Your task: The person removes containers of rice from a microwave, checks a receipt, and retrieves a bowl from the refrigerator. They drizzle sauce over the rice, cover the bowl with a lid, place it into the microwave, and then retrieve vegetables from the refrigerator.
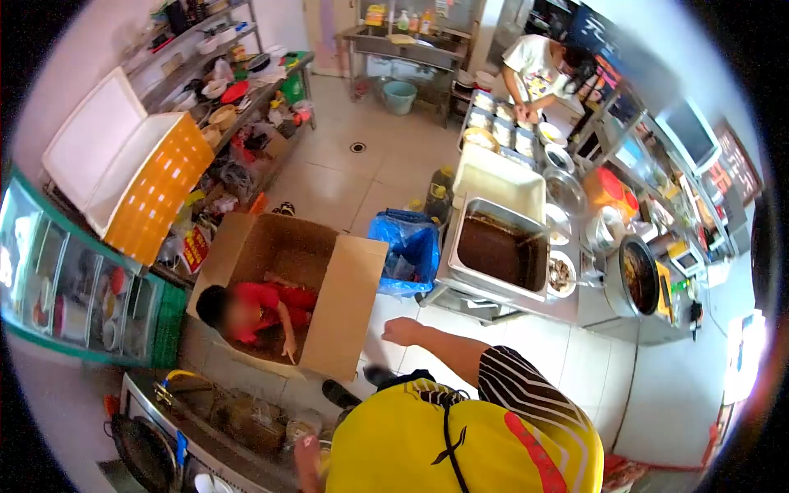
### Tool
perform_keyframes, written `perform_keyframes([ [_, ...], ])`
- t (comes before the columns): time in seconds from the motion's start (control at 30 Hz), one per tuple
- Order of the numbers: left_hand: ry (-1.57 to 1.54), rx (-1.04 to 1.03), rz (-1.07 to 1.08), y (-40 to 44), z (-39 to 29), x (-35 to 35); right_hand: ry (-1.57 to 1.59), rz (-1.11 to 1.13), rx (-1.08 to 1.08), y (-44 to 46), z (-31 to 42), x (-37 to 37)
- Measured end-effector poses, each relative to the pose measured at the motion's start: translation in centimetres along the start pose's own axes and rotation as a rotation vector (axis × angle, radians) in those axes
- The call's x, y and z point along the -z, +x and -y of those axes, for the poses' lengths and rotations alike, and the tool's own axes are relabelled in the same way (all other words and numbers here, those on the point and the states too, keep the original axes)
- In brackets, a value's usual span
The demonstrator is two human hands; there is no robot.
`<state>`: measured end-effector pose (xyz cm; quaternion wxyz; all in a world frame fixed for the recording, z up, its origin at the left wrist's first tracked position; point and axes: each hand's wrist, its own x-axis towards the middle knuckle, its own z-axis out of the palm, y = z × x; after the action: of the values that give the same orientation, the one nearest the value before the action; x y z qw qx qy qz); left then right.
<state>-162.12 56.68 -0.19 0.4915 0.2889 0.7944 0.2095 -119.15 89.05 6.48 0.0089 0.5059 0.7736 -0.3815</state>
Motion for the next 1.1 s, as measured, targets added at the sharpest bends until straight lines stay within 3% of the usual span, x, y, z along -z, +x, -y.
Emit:
perform_keyframes([
  [0.07, 0.022, 0.002, 0.048, -0.1, -6.0, 1.9, -0.046, -0.010, -0.063, -3.1, 0.4, 0.5],
  [0.1, 0.037, -0.031, 0.070, -0.5, -9.3, 2.7, -0.002, -0.004, -0.253, -4.1, -1.0, -1.2],
  [0.17, 0.064, -0.101, 0.115, -0.4, -14.1, 4.4, -0.048, 0.057, -0.426, -7.5, -3.1, -4.0],
  [0.23, 0.202, -0.216, 0.147, 2.0, -14.6, 6.6, -0.080, 0.218, -0.555, -11.2, -5.5, -8.0],
  [0.3, 0.197, -0.274, 0.131, 3.4, -14.4, 8.1, -0.071, 0.351, -0.553, -15.1, -6.9, -11.1],
  [0.33, 0.347, -0.321, 0.106, 4.8, -13.7, 8.7, -0.035, 0.345, -0.575, -16.4, -6.1, -11.7],
  [0.4, -0.043, -0.188, 0.199, 8.0, -9.6, 8.7, 0.013, 0.453, -0.637, -17.5, -6.4, -14.3],
  [0.5, 0.358, -0.225, 0.236, 5.1, -15.0, 9.6, 0.198, 0.190, -0.652, -18.0, -3.1, -15.1],
  [0.6, 0.361, -0.226, 0.283, 8.7, -8.9, 8.2, 0.172, 0.136, -0.573, -16.2, 2.0, -13.0],
  [0.7, 0.361, -0.255, 0.280, 7.0, -11.8, 8.7, 0.191, 0.094, -0.587, -14.1, 6.4, -10.3],
  [0.83, 0.338, -0.249, 0.278, 7.9, -9.0, 8.6, 0.254, 0.080, -0.627, -11.8, 10.0, -7.2],
  [1.1, 0.172, -0.066, 0.378, 12.3, 0.2, 8.4, 0.096, 0.081, -0.605, -12.3, 9.8, -6.9],
])
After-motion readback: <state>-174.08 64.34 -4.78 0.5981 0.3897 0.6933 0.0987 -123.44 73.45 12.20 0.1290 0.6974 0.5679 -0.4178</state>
